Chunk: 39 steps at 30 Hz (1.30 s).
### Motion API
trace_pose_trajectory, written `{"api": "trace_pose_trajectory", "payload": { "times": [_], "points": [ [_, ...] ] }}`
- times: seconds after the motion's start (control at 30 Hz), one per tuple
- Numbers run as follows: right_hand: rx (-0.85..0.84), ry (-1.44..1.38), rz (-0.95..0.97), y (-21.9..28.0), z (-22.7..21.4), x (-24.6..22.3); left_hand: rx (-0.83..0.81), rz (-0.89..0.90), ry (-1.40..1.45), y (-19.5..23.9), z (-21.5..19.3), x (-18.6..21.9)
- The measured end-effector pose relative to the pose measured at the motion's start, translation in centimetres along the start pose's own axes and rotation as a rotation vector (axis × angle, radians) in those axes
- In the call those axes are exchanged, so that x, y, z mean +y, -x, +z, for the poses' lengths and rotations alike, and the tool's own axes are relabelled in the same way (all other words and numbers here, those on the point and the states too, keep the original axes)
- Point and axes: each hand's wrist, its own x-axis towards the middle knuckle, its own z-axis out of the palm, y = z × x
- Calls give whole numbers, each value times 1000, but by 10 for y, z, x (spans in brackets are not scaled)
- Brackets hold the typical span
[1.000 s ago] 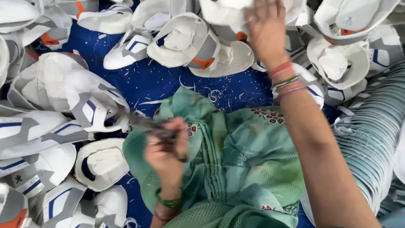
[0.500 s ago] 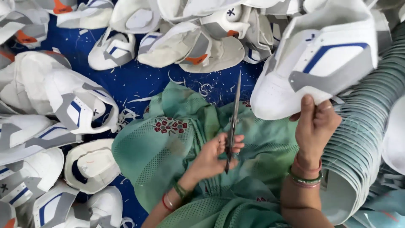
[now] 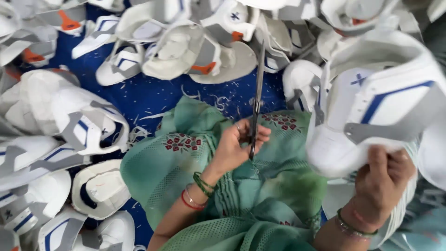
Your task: The person trims excess material from shoe uppers using a pair of scissors.
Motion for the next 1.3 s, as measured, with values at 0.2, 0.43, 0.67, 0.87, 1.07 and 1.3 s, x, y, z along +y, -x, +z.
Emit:
{"api": "trace_pose_trajectory", "payload": {
  "times": [0.2,0.43,0.67,0.87,1.07,1.3],
  "points": [
    [-231,121,469,-8,-99,155,-24,-177,-204,48,23,-30],
    [-200,786,-12,16,-56,102,97,114,-889,47,-3,-28],
    [-525,681,-141,15,-16,45,147,152,-1115,41,-33,-50],
    [-603,861,-347,27,6,69,195,228,-1068,45,-37,-68],
    [-580,914,-367,27,1,75,136,238,-1164,49,-45,-84],
    [-474,494,204,32,-24,99,-33,282,-1402,47,-32,-67]
  ]
}}
